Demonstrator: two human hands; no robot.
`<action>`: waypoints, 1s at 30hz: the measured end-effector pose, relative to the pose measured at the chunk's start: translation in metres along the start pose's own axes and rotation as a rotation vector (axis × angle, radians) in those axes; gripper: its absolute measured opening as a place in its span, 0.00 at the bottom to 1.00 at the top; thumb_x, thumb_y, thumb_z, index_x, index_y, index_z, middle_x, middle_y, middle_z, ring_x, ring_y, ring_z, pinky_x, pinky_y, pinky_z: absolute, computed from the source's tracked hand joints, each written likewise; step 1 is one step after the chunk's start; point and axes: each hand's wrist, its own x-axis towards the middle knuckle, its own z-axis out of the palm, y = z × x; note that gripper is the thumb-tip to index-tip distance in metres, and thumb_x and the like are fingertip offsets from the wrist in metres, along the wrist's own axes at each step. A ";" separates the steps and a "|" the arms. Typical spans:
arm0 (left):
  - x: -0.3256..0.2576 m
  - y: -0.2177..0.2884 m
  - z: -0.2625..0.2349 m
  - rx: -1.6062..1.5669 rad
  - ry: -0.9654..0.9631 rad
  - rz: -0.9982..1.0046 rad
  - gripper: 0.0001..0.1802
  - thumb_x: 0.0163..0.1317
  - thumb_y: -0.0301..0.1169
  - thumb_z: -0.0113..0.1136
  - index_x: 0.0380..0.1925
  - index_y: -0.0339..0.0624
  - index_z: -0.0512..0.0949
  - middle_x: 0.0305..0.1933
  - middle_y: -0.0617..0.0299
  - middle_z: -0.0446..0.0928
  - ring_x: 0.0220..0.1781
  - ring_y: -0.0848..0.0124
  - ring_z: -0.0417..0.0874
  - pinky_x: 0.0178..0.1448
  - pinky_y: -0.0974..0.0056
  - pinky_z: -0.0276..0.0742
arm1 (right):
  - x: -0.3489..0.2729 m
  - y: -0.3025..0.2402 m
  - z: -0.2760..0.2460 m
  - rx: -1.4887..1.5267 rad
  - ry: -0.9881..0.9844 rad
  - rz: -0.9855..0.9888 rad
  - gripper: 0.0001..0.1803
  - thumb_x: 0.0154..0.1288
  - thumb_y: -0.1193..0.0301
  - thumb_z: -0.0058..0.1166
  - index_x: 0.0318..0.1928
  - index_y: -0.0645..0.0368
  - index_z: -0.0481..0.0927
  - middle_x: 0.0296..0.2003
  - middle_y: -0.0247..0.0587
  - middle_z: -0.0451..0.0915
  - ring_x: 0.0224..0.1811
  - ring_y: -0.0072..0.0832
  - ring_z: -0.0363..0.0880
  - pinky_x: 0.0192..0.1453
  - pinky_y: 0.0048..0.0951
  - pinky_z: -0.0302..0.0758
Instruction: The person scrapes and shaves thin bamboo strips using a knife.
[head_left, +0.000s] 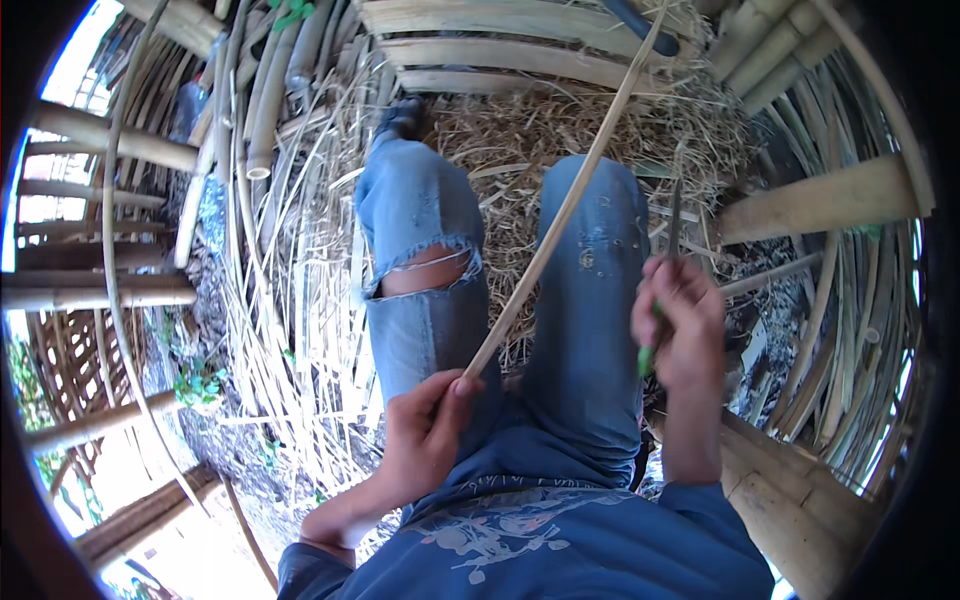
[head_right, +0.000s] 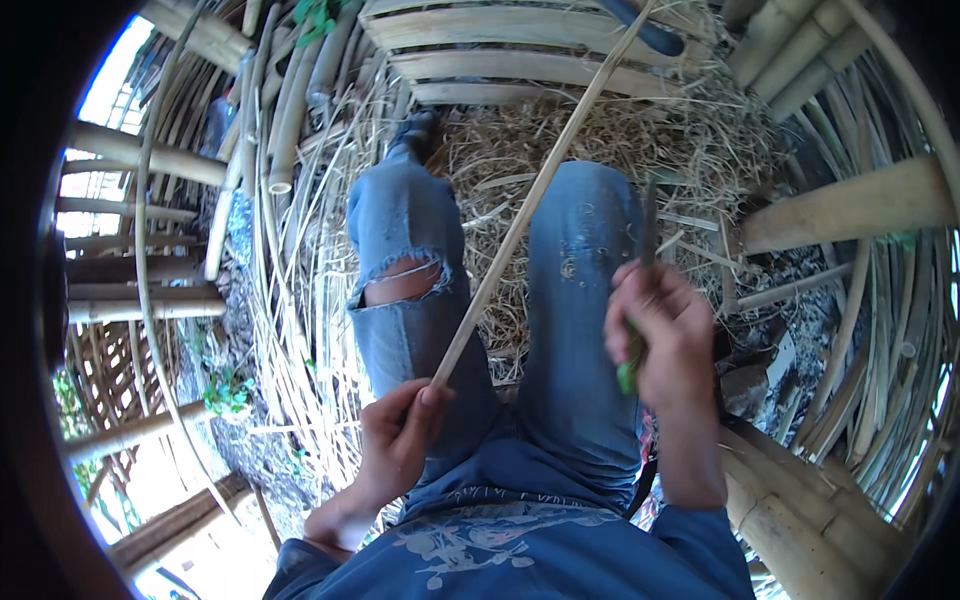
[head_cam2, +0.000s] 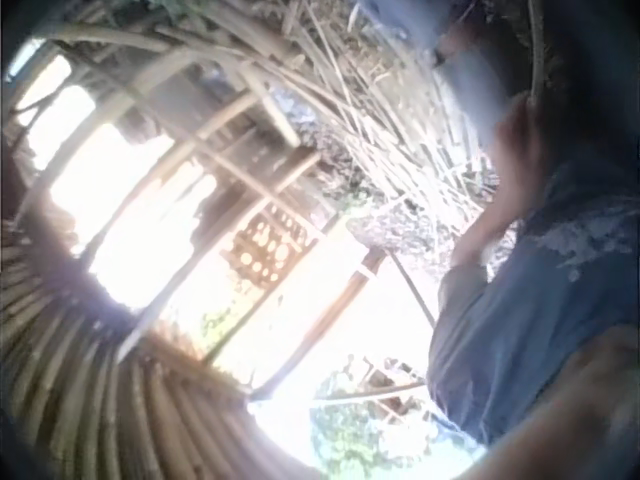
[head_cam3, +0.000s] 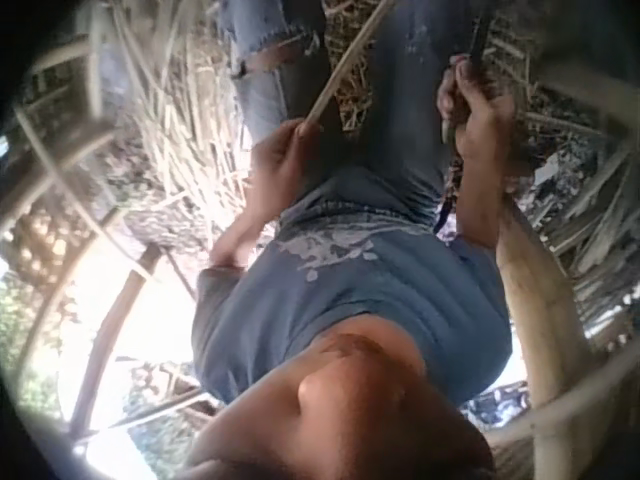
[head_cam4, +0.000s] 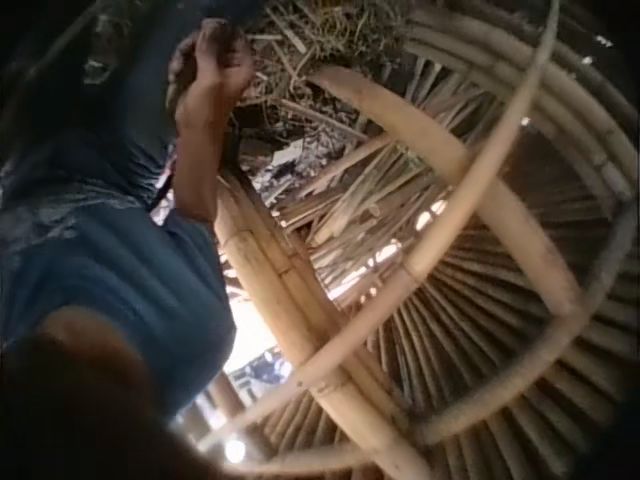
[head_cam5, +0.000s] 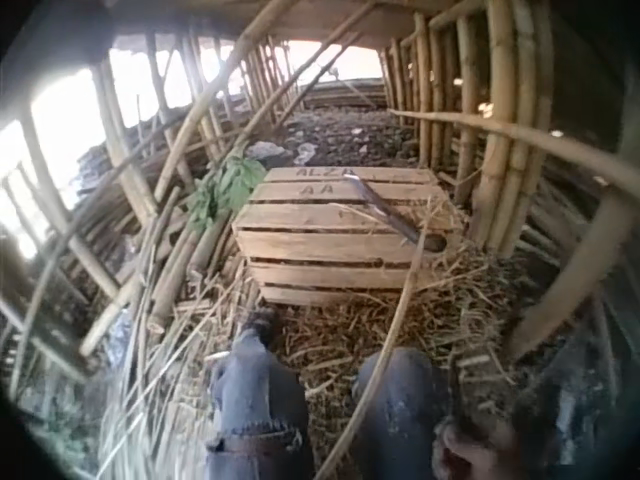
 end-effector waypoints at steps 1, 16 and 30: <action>0.003 0.002 0.001 -0.179 -0.088 -0.058 0.13 0.69 0.31 0.45 0.36 0.33 0.77 0.16 0.72 0.64 0.19 0.85 0.59 0.21 0.76 0.52 | -0.008 0.014 0.004 0.011 -0.090 0.004 0.08 0.66 0.70 0.49 0.35 0.64 0.73 0.21 0.37 0.72 0.18 0.20 0.70 0.22 0.18 0.66; 0.038 -0.003 0.007 -0.962 -0.657 -0.523 0.11 0.70 0.36 0.40 0.40 0.40 0.66 0.22 0.62 0.69 0.15 0.82 0.59 0.19 0.78 0.53 | -0.036 0.053 0.028 -0.276 -0.145 0.029 0.09 0.65 0.68 0.53 0.38 0.63 0.77 0.22 0.26 0.71 0.21 0.10 0.64 0.23 0.15 0.60; 0.026 0.006 0.002 -0.598 -0.571 -0.393 0.18 0.71 0.41 0.39 0.33 0.39 0.72 0.16 0.74 0.59 0.17 0.85 0.55 0.21 0.77 0.48 | -0.013 0.044 0.026 -0.106 -0.068 -0.185 0.11 0.68 0.66 0.47 0.33 0.61 0.74 0.18 0.27 0.70 0.18 0.13 0.65 0.22 0.18 0.60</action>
